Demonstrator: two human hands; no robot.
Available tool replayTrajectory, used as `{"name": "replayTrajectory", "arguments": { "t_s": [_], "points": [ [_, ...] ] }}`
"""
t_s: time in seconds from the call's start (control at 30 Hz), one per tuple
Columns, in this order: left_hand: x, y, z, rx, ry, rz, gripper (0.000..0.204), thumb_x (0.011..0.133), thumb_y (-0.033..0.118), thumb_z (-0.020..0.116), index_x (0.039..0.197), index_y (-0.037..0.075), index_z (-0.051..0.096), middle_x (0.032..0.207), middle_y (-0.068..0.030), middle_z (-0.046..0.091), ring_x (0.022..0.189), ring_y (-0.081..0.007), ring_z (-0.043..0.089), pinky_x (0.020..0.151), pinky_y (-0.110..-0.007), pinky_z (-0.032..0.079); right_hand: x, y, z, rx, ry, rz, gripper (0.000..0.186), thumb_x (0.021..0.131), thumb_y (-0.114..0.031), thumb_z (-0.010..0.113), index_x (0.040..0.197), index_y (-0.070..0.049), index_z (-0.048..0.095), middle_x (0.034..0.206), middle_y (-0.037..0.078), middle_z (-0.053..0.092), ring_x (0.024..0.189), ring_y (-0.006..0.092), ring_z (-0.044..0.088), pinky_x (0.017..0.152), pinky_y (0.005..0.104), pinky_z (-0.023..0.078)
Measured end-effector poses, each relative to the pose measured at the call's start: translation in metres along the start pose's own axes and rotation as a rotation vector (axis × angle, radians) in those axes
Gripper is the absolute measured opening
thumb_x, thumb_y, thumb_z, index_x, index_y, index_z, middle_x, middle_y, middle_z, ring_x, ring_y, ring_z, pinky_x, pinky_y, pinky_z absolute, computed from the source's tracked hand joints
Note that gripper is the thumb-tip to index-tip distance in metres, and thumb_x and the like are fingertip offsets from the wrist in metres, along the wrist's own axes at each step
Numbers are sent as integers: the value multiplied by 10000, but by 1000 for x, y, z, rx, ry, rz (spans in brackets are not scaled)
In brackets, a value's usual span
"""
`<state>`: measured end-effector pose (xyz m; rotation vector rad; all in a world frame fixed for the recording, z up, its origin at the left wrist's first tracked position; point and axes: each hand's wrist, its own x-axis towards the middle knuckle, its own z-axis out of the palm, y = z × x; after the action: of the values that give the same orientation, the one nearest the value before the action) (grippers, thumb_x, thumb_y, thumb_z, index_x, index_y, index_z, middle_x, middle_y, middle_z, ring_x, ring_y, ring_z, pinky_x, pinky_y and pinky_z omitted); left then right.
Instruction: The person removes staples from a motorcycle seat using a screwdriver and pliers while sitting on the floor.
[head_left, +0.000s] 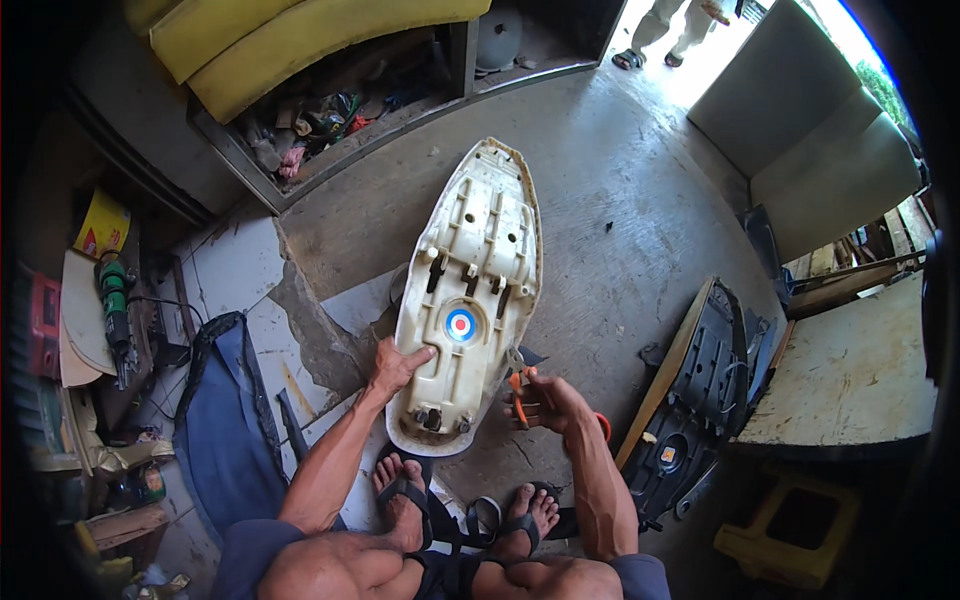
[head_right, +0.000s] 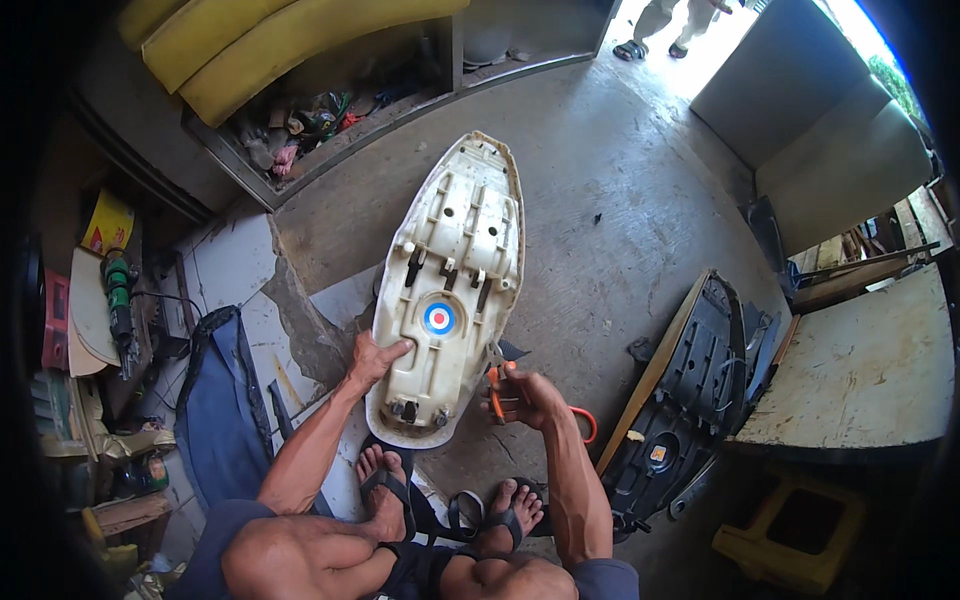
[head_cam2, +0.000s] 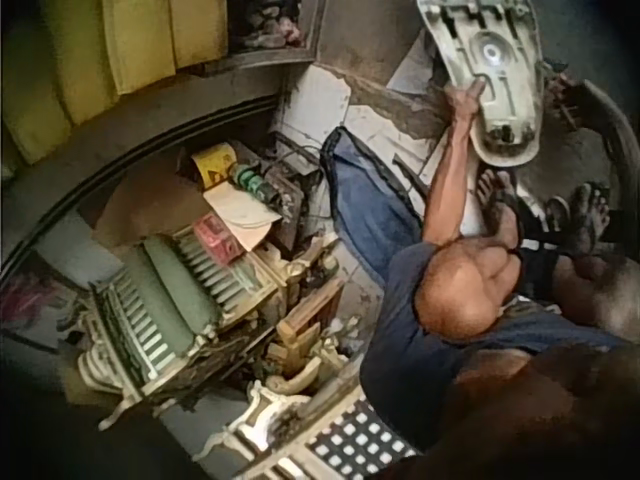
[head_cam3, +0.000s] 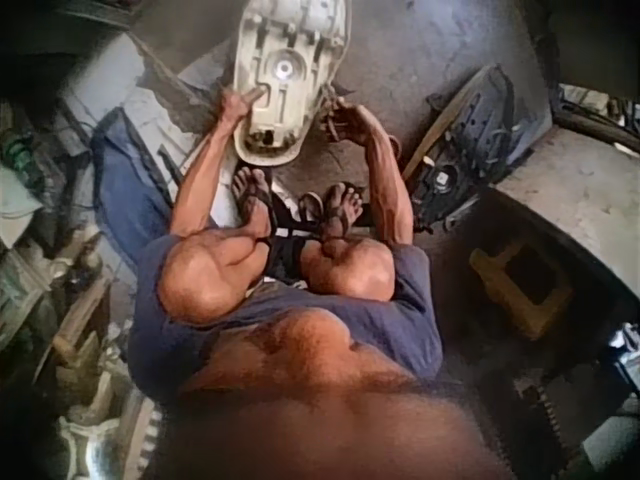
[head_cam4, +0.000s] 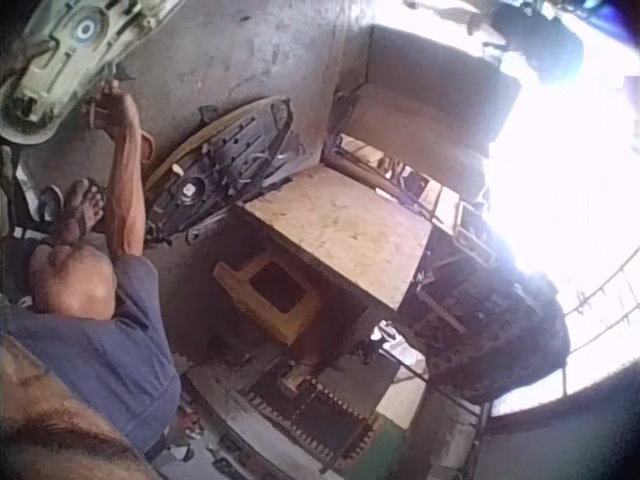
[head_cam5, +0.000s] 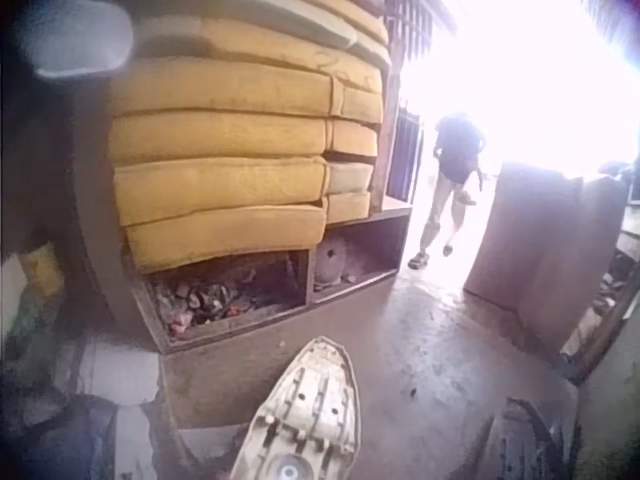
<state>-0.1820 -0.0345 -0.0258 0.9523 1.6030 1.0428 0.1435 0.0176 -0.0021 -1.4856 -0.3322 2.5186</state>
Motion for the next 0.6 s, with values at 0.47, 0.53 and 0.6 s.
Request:
{"name": "replayTrajectory", "arguments": {
  "t_s": [0.47, 0.53, 0.6],
  "points": [
    [-1, -5, 0, -3, 9, -5, 440, 775, 304, 807, 1102, 18, 735, 950, -124, 768, 837, -195, 723, 773, -355, 559, 20, 60, 5, -1222, 594, -448, 440, 937, -399, 649, 1021, 33, 659, 811, 194, 659, 787, 295, 691, 750, 457, 547],
    [5, 0, 1, 25, 9, 5, 435, 776, 299, 807, 1100, 18, 736, 954, -130, 768, 838, -203, 726, 771, -358, 560, 12, 18, 5, -872, 350, -104, 481, 982, -402, 599, 1153, 47, 625, 1029, 192, 686, 842, 268, 695, 722, 413, 571],
    [1, -2, -1, 62, 10, -6, 432, 776, 294, 808, 1102, 19, 736, 959, -137, 768, 843, -211, 729, 773, -362, 560, 4, 4, 6, -535, 235, -112, 485, 993, -413, 589, 1132, 48, 639, 1026, 164, 688, 829, 245, 691, 670, 380, 553]
  ]
}}
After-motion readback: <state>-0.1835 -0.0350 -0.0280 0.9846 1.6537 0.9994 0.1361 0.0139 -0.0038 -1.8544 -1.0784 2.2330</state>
